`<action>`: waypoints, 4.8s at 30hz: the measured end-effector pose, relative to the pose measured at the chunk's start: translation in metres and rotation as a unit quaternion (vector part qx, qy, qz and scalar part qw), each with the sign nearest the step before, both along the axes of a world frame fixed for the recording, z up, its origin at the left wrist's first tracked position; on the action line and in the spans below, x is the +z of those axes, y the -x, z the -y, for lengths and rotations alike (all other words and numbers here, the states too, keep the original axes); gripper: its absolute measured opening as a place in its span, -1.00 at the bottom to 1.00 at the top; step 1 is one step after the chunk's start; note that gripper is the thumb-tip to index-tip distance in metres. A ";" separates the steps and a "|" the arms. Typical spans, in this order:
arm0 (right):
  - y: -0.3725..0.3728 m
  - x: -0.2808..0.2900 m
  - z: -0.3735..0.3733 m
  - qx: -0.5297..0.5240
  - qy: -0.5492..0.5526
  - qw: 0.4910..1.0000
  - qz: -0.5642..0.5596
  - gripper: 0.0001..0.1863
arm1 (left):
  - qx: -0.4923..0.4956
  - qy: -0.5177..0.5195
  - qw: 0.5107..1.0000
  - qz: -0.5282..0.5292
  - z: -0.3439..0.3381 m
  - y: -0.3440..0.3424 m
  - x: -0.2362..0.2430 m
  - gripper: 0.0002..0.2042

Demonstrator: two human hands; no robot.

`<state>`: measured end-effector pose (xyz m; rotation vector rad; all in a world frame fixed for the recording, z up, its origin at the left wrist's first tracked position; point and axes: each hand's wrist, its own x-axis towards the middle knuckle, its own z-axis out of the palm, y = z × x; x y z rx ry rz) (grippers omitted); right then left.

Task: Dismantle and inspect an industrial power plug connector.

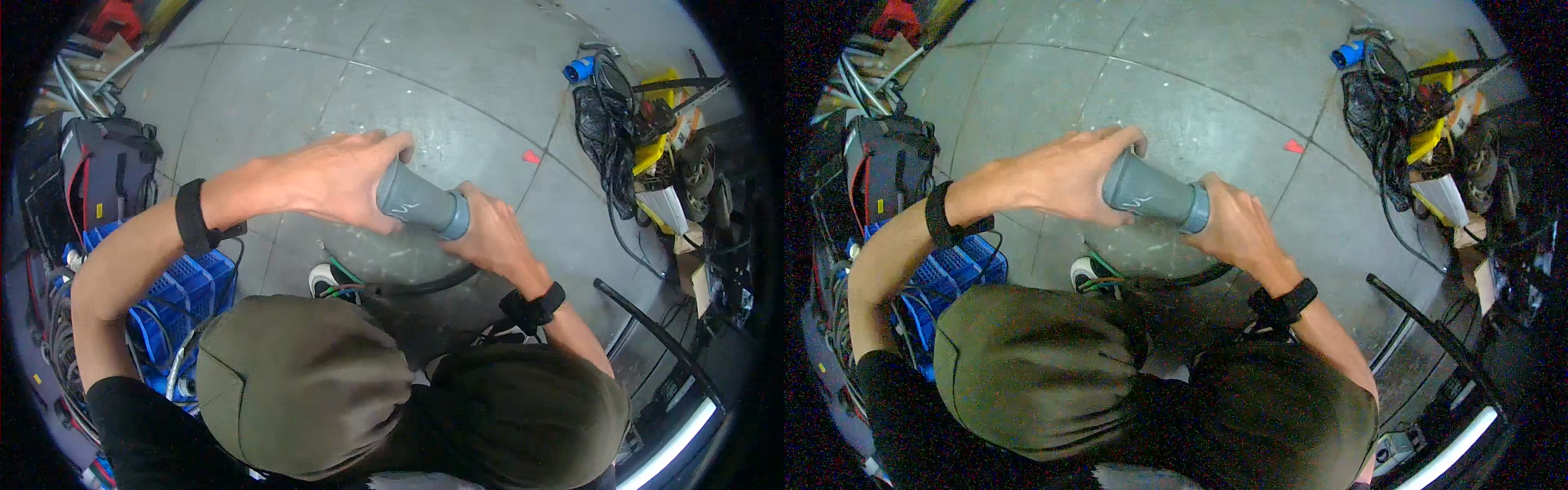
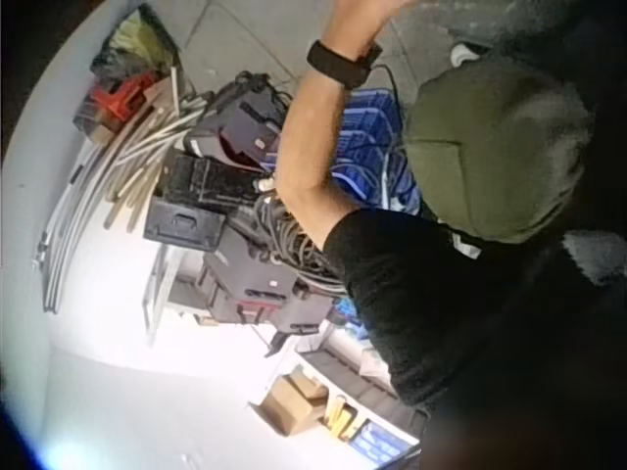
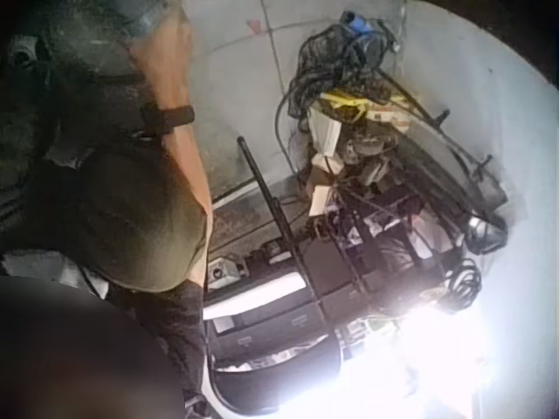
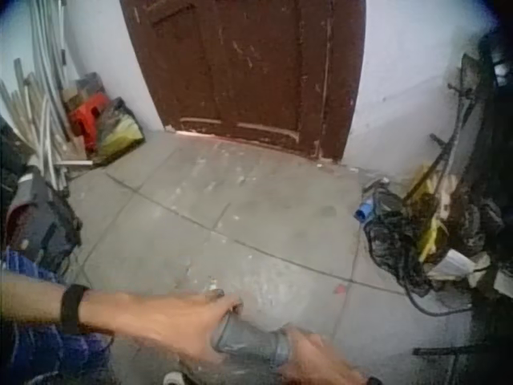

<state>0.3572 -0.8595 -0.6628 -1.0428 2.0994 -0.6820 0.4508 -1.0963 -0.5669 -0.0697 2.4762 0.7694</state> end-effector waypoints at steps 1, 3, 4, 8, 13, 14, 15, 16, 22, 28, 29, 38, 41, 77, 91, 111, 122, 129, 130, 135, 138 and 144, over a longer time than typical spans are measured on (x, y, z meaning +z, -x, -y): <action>0.001 0.000 -0.001 0.000 0.000 1.000 0.000 -0.40 | 0.024 -0.006 0.998 0.050 0.003 0.003 0.006 -0.34; 0.003 0.000 -0.004 0.010 0.071 0.997 0.020 -0.45 | 0.052 -0.012 0.994 0.100 0.007 0.004 0.007 -0.35; 0.002 0.001 -0.004 0.013 0.072 0.997 0.021 -0.45 | 0.029 -0.030 0.996 0.084 0.014 0.004 -0.002 -0.34; -0.001 0.005 -0.005 -0.011 0.022 0.999 0.025 -0.42 | -0.114 0.031 0.993 0.018 0.025 -0.001 -0.024 -0.23; -0.001 -0.013 -0.017 -0.034 0.021 0.998 0.039 -0.35 | 0.070 0.047 0.984 0.154 -0.004 0.012 -0.003 -0.12; -0.001 -0.009 -0.018 -0.043 0.060 0.995 0.065 -0.35 | 0.063 0.058 0.982 0.169 -0.004 0.012 0.003 -0.10; -0.001 -0.006 -0.019 -0.052 0.100 0.989 0.091 -0.34 | 0.062 0.056 0.983 0.165 -0.002 0.008 0.004 -0.10; -0.001 -0.007 -0.023 -0.052 0.098 0.990 0.087 -0.34 | 0.079 0.040 0.984 0.154 0.003 0.002 0.004 -0.12; -0.007 -0.050 -0.062 -0.048 -0.054 0.954 0.291 -0.56 | 0.119 -0.001 0.987 0.108 0.038 -0.026 -0.036 -0.22; -0.019 -0.002 -0.037 -0.182 0.007 0.928 0.324 -0.57 | 0.208 -0.183 0.960 0.043 0.087 -0.031 -0.046 -0.37; -0.013 0.016 -0.032 -0.168 -0.004 0.923 0.346 -0.55 | 0.200 -0.247 0.948 0.032 0.093 -0.027 -0.042 -0.45; 0.022 0.121 -0.008 -0.059 -0.040 0.991 0.116 -0.47 | -0.093 -0.005 0.956 -0.280 0.043 0.000 -0.039 -0.43; 0.025 0.133 -0.006 -0.029 0.000 0.998 0.053 -0.47 | -0.033 -0.018 0.965 -0.259 0.017 0.002 -0.060 -0.41; 0.024 0.053 -0.048 -0.295 0.279 0.899 0.167 -0.40 | 0.347 -0.498 0.758 -0.239 -0.156 -0.007 -0.126 -0.50; 0.018 0.084 -0.055 -0.126 0.108 0.984 -0.060 -0.49 | 0.154 -0.133 0.938 -0.282 -0.071 -0.019 -0.066 -0.73; 0.013 0.122 -0.005 0.052 0.018 0.997 -0.052 -0.56 | 0.046 0.067 0.980 -0.180 -0.012 -0.034 -0.005 -0.69; 0.015 0.105 0.009 0.128 0.126 0.961 -0.213 -0.25 | 0.071 0.083 0.982 -0.157 -0.025 -0.027 0.006 -0.51; 0.047 0.141 0.062 0.234 -0.058 0.971 -0.004 -0.38 | 0.024 0.166 0.969 -0.184 -0.038 -0.016 0.027 -0.61; 0.053 0.147 0.068 0.285 -0.123 0.944 0.109 -0.41 | 0.004 0.181 0.962 -0.205 -0.039 -0.014 0.029 -0.60; 0.045 0.137 0.076 0.289 -0.134 0.943 0.098 -0.42 | -0.027 0.167 0.953 -0.250 -0.046 -0.012 0.027 -0.58; 0.038 0.137 0.068 0.261 -0.178 0.947 0.059 -0.45 | -0.027 0.147 0.955 -0.255 -0.047 -0.009 0.015 -0.60; 0.041 0.129 0.055 0.224 -0.177 0.957 0.040 -0.40 | -0.026 0.115 0.966 -0.231 -0.050 -0.001 -0.005 -0.64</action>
